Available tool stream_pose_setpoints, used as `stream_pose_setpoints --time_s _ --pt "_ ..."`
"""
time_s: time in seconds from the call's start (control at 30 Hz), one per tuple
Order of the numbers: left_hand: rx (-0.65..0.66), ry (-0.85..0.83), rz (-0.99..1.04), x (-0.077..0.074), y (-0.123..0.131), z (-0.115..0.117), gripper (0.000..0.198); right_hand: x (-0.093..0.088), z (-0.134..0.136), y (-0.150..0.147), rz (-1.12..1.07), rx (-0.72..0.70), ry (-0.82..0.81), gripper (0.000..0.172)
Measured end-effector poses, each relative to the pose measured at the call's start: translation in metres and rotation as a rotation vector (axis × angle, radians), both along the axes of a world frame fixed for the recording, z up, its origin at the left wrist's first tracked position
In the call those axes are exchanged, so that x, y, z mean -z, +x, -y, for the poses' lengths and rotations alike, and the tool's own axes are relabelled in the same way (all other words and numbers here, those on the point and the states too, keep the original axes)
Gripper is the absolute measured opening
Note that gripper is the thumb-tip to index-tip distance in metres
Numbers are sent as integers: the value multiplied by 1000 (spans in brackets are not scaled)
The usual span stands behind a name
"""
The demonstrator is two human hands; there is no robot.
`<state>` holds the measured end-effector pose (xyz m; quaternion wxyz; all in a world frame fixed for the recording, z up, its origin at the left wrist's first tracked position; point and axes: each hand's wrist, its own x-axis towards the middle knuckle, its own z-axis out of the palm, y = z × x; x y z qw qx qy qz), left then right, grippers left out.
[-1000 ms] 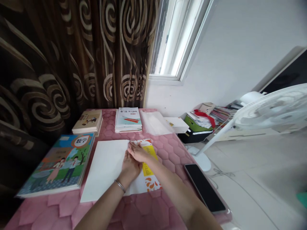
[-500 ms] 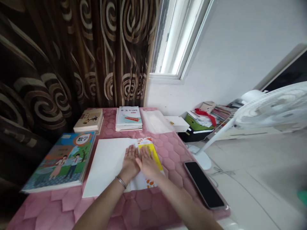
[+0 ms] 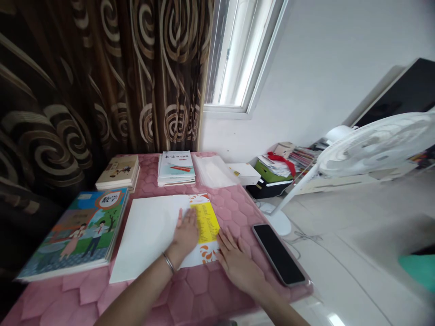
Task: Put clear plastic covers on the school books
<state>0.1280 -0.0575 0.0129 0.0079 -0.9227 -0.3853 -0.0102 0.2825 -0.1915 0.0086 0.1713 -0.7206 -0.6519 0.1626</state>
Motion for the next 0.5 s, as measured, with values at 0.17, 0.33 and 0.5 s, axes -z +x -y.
stream_pose_setpoints --time_s 0.17,0.33,0.5 --pt "286 -144 143 7 15 61 54 -8 -30 35 140 -110 -50 46" --pt "262 -244 249 8 14 83 56 -11 -77 55 241 -112 -138 48" --pt "249 -260 252 5 13 81 54 -20 -129 61 308 -20 -171 49"
